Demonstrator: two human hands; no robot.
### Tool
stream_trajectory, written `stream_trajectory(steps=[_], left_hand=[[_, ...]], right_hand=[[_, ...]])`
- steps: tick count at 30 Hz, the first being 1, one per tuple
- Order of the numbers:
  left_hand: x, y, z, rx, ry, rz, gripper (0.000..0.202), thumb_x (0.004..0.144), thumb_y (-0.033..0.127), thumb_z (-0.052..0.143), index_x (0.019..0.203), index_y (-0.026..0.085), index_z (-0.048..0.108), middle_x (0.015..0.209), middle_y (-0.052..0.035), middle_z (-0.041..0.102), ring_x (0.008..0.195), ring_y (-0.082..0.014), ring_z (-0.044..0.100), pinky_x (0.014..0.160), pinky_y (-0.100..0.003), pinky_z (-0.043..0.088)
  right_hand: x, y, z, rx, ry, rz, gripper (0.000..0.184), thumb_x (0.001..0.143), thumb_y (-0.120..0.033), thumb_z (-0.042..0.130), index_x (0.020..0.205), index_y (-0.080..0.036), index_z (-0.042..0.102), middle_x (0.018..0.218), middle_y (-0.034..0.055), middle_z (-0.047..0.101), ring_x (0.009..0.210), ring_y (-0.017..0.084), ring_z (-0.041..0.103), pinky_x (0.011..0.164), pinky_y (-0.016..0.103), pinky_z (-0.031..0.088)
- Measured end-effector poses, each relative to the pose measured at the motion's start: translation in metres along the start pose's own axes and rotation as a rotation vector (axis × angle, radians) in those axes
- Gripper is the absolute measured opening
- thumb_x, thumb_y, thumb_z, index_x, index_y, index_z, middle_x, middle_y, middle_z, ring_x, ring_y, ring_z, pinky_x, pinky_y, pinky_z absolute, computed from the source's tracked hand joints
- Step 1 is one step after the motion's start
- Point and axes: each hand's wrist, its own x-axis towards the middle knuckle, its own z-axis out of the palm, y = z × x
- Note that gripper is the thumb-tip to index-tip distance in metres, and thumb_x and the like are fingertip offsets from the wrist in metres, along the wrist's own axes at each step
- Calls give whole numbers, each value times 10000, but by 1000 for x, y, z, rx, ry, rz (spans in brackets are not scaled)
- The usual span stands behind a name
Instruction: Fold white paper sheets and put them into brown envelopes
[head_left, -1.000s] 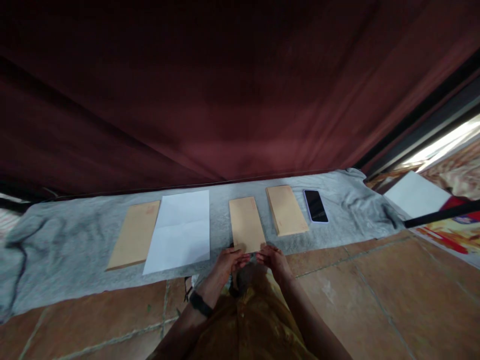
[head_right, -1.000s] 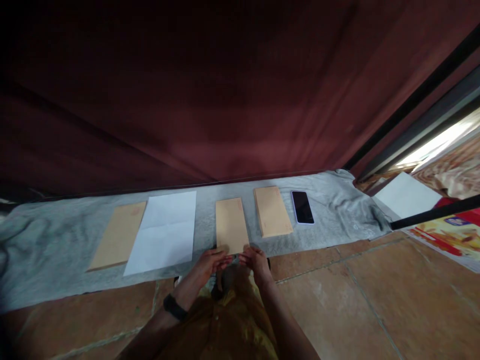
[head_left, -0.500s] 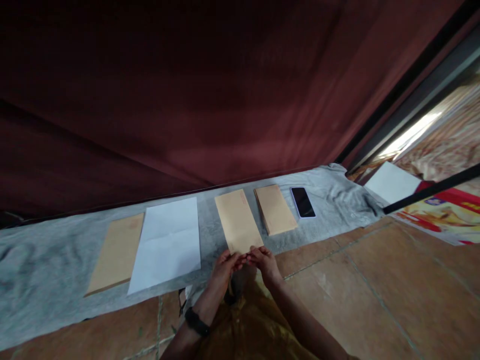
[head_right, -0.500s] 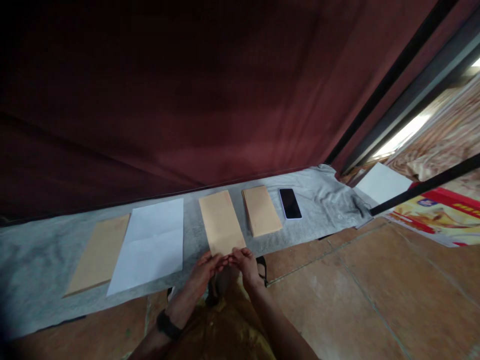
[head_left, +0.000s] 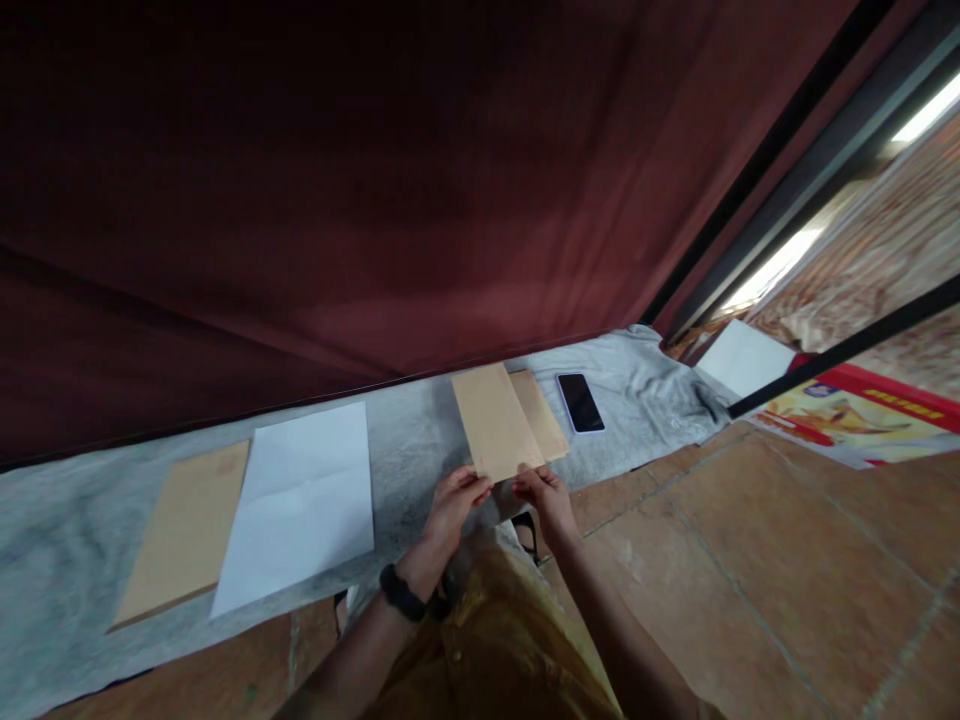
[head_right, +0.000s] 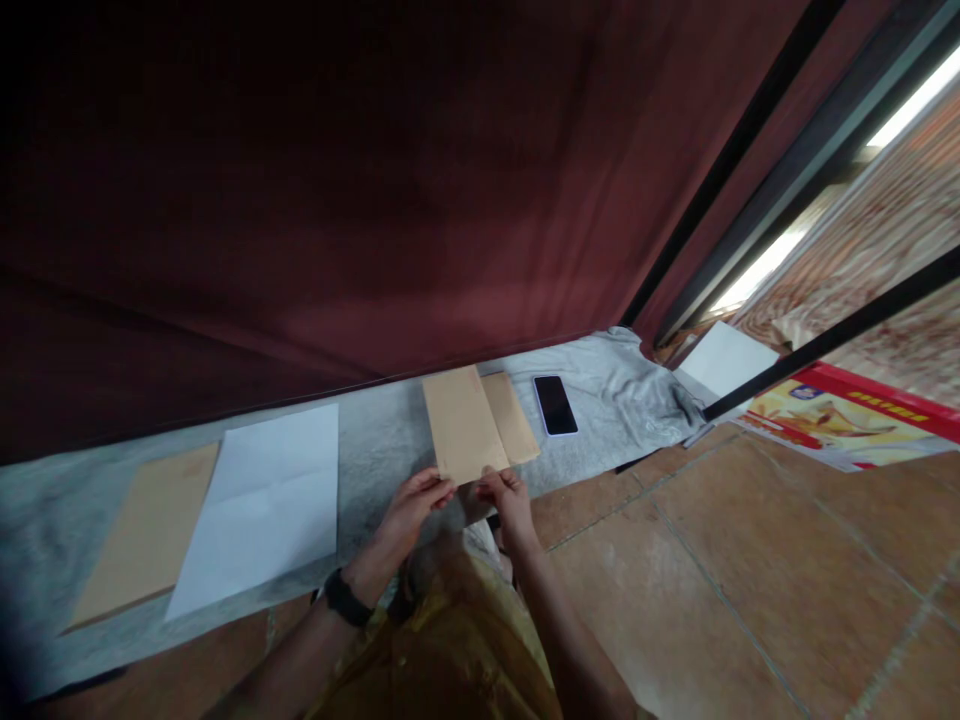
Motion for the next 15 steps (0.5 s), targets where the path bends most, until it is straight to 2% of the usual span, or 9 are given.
stream_trajectory(steps=[6,9,15], left_hand=[[19,4,36,14,-54,1,246,629,276,807,832,150,749,749,-44,726,652,-132,620,601,-228,430],[28,2,50,15,-58,1,221,632,245,797,821,141,749,723,-47,722,621,-132,612,580,-232,424],[46,-8,61,39,-18,32,201,637,214,791,811,136,726,611,-13,661,536,-106,555,545,-230,390]], right_hand=[[22,-19,-27,-32,84,-23,561,470,-638,892,639,-189,601,638,40,716,540,156,645,544,265,521],[31,-24,-38,-51,102,-33,566,476,-649,884,649,-190,601,628,43,719,519,146,631,528,254,513],[43,-27,-49,-79,109,-19,542,519,-637,875,663,-190,605,658,55,734,508,143,625,487,244,498]])
